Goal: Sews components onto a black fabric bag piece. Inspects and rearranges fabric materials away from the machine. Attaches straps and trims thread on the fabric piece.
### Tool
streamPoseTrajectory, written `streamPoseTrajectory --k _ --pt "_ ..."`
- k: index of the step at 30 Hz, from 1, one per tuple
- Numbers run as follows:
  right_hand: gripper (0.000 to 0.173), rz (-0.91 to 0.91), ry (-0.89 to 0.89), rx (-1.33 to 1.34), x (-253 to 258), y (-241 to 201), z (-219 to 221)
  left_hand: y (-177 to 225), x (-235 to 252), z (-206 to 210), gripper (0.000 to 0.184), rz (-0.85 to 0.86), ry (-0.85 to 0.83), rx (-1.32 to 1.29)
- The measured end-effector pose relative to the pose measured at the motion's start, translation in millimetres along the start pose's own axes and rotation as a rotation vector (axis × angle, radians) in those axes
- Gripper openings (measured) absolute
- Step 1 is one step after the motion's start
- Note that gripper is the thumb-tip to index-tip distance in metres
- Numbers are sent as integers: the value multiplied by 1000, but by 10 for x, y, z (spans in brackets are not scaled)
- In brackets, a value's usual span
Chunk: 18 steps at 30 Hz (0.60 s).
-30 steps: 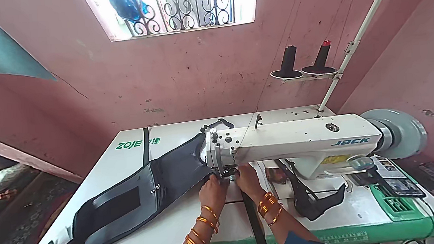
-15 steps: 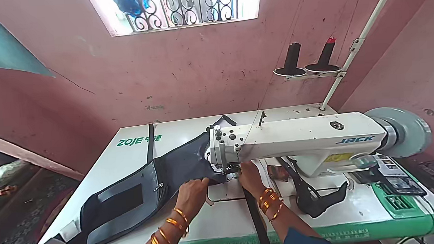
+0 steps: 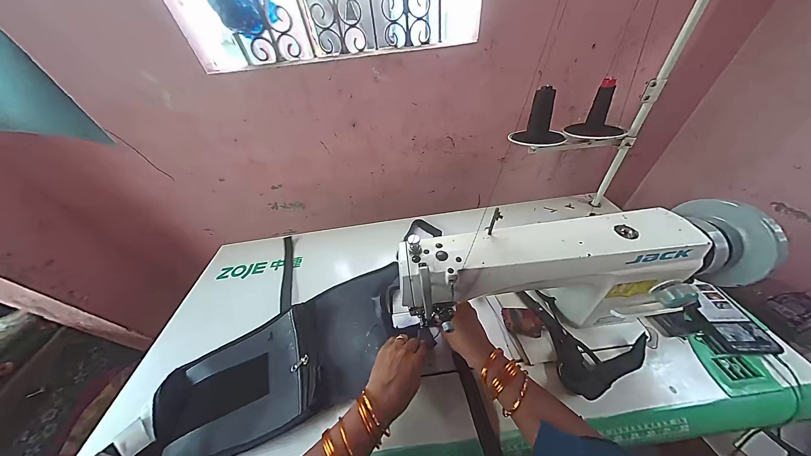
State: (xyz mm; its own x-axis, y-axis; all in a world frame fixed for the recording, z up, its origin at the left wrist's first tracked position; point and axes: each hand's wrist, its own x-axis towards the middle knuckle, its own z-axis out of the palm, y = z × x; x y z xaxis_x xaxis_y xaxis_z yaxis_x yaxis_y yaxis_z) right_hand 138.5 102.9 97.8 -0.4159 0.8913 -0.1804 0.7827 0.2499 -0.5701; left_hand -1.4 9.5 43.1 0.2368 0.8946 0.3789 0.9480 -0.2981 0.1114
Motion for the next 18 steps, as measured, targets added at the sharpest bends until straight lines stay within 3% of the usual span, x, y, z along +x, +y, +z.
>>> streamPoseTrajectory --k 4,8,11,14,16,18 --pt "27 7 -167 -16 -191 26 87 139 -86 48 19 -193 112 -114" --pt "40 -212 69 121 -572 252 445 147 -87 157 31 -176 65 -97" --pt "42 -238 -13 -85 -735 178 450 161 -81 106 25 -191 46 -138" --pt "36 -335 80 -172 -794 201 519 170 -114 66 23 -202 54 -209" --pt "28 -439 241 -94 -771 281 602 142 -134 141 28 -102 141 -141" --pt "17 -428 260 70 -788 295 602 111 -157 199 27 -50 205 -114"
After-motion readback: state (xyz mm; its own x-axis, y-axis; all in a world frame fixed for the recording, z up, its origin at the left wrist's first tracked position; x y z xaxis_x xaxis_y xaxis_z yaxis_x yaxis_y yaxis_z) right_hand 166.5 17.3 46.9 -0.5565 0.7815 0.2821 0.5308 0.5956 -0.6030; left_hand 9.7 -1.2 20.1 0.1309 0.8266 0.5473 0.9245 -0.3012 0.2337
